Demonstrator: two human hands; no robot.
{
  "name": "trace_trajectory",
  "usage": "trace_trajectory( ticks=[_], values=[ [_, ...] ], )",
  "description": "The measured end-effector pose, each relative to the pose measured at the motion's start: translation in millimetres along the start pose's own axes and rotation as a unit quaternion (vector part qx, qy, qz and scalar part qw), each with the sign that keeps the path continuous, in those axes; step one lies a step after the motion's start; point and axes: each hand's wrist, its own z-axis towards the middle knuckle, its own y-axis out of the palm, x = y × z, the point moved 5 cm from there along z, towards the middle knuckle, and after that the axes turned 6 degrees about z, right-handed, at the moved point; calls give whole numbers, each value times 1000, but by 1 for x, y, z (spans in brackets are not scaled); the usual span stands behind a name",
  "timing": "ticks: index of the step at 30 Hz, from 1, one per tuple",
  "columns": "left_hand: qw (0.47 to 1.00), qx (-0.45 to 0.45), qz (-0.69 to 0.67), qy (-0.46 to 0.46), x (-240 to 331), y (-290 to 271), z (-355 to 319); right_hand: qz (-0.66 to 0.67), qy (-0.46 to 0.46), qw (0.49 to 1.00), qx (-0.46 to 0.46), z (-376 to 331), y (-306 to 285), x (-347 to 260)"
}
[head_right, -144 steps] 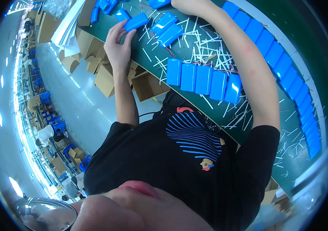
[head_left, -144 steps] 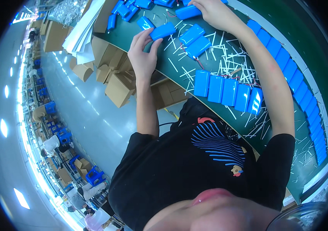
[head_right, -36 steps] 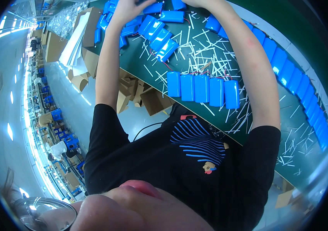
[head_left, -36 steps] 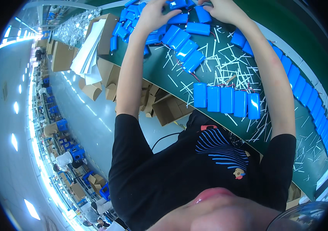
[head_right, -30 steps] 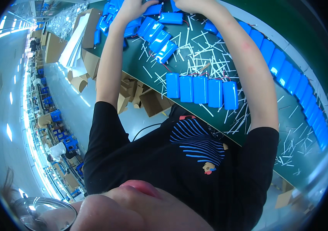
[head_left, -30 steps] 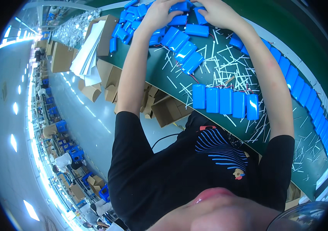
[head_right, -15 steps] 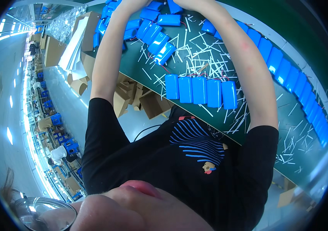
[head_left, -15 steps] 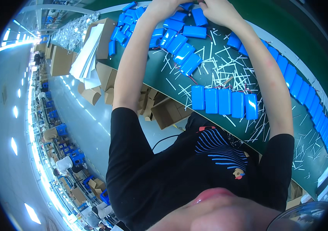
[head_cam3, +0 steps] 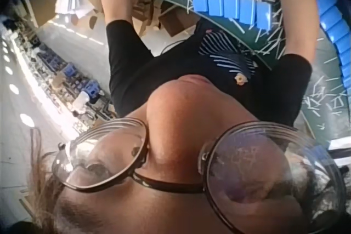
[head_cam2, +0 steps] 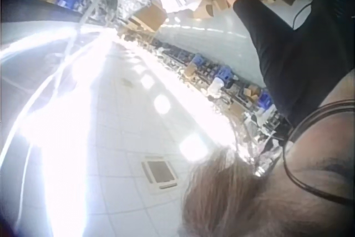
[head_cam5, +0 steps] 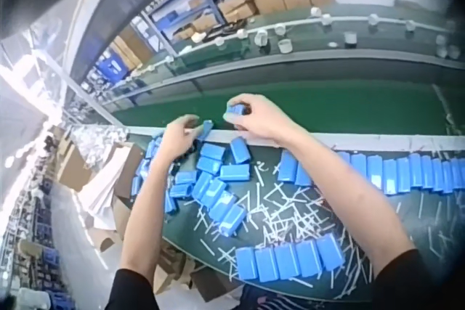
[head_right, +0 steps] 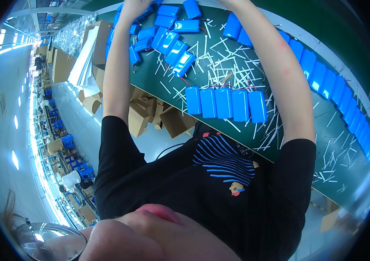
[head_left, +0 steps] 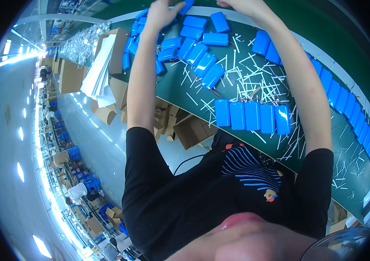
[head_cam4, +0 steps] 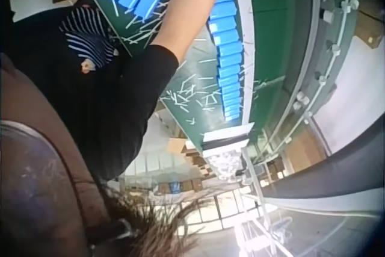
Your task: Arrange blue battery cells into neat rows on a green anti-static workbench.
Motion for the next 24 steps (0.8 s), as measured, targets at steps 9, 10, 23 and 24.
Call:
trace_trajectory(
  ticks=[9,10,23,24],
  values=[
    [989,100,100,33,34,-16,-40,-442,59,893,-56,-52,21,-86],
    [986,149,73,36,31,-27,-53,-442,68,892,-65,-56,23,-94],
    [975,151,-72,144,66,-7,-198,-453,195,844,-212,-138,93,-171],
    [975,148,-79,149,69,-6,-200,-487,146,840,-192,-139,95,-177]
  ],
)
